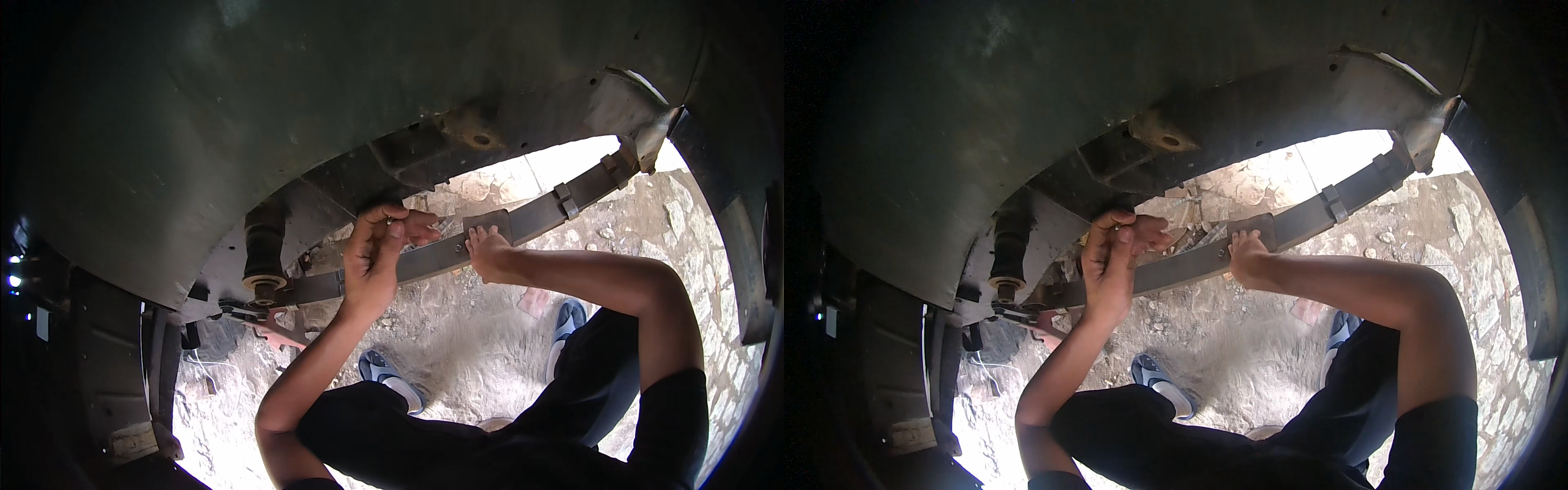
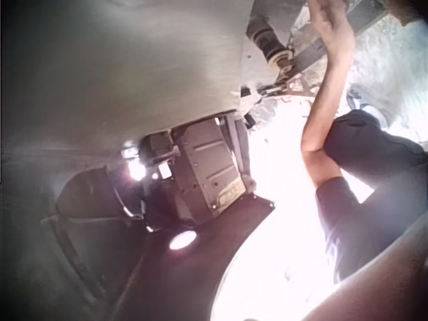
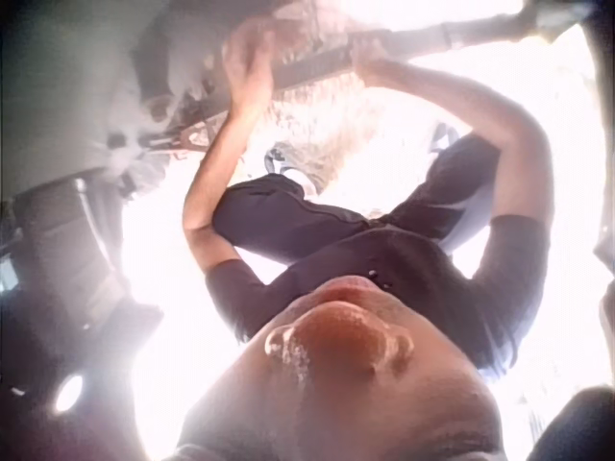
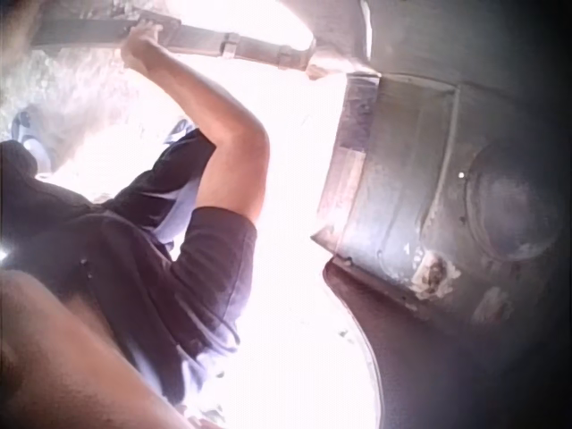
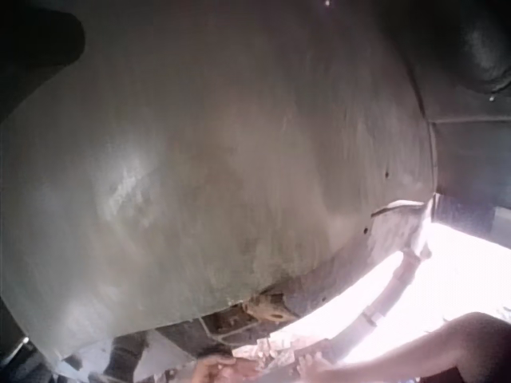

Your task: The person crouches under a vehicle and repeatedly adjusts a metal leaf spring assembly with both hands, aligning and pressing components along the spring. The person remains under the vehicle throughout the clip.

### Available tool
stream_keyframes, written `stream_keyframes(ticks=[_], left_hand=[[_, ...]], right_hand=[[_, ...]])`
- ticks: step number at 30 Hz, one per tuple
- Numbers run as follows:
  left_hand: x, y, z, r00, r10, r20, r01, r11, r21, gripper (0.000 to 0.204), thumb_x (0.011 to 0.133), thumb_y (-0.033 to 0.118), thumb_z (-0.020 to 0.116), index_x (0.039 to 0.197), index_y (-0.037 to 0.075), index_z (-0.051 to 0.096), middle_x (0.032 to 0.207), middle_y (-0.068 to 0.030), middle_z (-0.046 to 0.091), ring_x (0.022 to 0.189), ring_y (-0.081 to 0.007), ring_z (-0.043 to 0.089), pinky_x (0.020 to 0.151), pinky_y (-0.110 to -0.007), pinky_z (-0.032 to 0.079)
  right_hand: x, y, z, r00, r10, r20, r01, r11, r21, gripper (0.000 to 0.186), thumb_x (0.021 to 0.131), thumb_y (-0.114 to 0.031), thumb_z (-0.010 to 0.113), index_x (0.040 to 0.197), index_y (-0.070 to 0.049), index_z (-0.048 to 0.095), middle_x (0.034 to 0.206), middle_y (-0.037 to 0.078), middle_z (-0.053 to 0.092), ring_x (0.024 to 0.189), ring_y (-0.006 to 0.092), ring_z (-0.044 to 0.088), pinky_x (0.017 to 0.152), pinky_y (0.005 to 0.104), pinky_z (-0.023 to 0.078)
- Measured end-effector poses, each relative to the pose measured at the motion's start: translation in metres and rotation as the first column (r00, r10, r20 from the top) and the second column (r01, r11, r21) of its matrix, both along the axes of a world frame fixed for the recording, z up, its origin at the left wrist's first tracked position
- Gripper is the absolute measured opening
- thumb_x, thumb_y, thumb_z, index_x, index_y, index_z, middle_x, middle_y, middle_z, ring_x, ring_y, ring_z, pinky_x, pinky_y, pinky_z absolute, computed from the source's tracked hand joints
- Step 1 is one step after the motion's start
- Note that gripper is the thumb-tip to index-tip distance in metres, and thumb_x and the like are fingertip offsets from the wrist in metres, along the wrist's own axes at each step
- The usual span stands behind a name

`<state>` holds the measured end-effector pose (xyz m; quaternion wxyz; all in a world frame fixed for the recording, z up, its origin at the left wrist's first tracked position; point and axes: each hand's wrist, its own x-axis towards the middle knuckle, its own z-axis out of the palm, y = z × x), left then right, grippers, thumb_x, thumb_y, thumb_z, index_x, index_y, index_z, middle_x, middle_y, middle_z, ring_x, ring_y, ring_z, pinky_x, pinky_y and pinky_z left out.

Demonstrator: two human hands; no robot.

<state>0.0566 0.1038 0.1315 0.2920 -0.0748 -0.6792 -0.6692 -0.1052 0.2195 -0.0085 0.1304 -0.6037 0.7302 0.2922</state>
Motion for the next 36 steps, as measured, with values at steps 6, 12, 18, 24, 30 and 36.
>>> stream_keyframes(ticks=[6,12,18,24,30,36], left_hand=[[-0.001,-0.001,0.001,0.998,0.052,-0.022,-0.055,0.991,-0.121,0.02,0.102,0.017,0.039,0.113,0.001,0.042,0.091,-0.0225,0.067,0.078,-0.0253,0.068,0.077,-0.034,0.051],[0.007,0.0,0.014,0.978,0.203,0.039,-0.186,0.946,-0.265,0.025,0.103,0.021,0.037,0.114,0.0,0.044,0.07,-0.0194,0.066,0.064,-0.0257,0.068,0.072,-0.033,0.052],[0.01,-0.009,0.005,0.991,0.132,-0.021,-0.132,0.94,-0.314,0.026,0.102,0.018,0.038,0.115,-0.003,0.046,0.074,-0.0193,0.068,0.071,-0.0269,0.069,0.074,-0.036,0.053],[0.007,-0.016,0.0,0.992,0.093,-0.08,-0.118,0.903,-0.413,0.026,0.102,0.017,0.039,0.119,-0.003,0.041,0.074,-0.0193,0.067,0.072,-0.0262,0.068,0.074,-0.036,0.054],[0.001,-0.012,-0.002,0.996,0.038,-0.082,-0.071,0.893,-0.444,0.027,0.102,0.021,0.04,0.12,0.002,0.036,0.074,-0.0207,0.066,0.065,-0.0256,0.066,0.068,-0.033,0.052],[0.002,-0.014,-0.014,0.996,0.009,-0.083,-0.038,0.934,-0.354,0.027,0.095,0.003,0.049,0.119,0.001,0.037,0.086,-0.0145,0.064,0.077,-0.0201,0.067,0.071,-0.032,0.053]], right_hand=[[-0.014,0.0,0.015,0.996,-0.014,0.092,0.01,0.999,0.041,0.096,0.078,-0.051,0.067,0.141,0.01,0.028,0.149,0.03,0.022,0.136,0.0417,0.028,0.1,0.0559,0.033],[-0.01,-0.001,0.011,0.999,-0.005,0.049,0.003,0.999,0.04,0.099,0.075,-0.051,0.07,0.142,0.008,0.027,0.15,0.029,0.021,0.137,0.0402,0.027,0.098,0.0541,0.033],[-0.011,-0.006,0.002,0.999,0.006,0.05,-0.007,0.999,0.032,0.098,0.077,-0.05,0.068,0.142,0.009,0.025,0.15,0.029,0.019,0.138,0.0407,0.026,0.099,0.056,0.031],[-0.002,0.003,0.008,0.998,0.012,0.055,-0.015,0.999,0.042,0.088,0.083,-0.045,0.061,0.142,0.009,0.025,0.15,0.029,0.018,0.138,0.0415,0.026,0.099,0.0573,0.031],[-0.012,0.004,-0.007,0.998,-0.03,0.059,0.032,0.999,-0.042,0.088,0.083,-0.044,0.061,0.142,0.01,0.024,0.15,0.03,0.018,0.137,0.0417,0.026,0.097,0.0589,0.033],[-0.015,0.007,0.02,0.961,0.085,0.264,-0.077,0.996,-0.042,0.09,0.078,-0.051,0.066,0.139,0.006,0.033,0.148,0.027,0.026,0.137,0.0382,0.029,0.103,0.0475,0.036]])
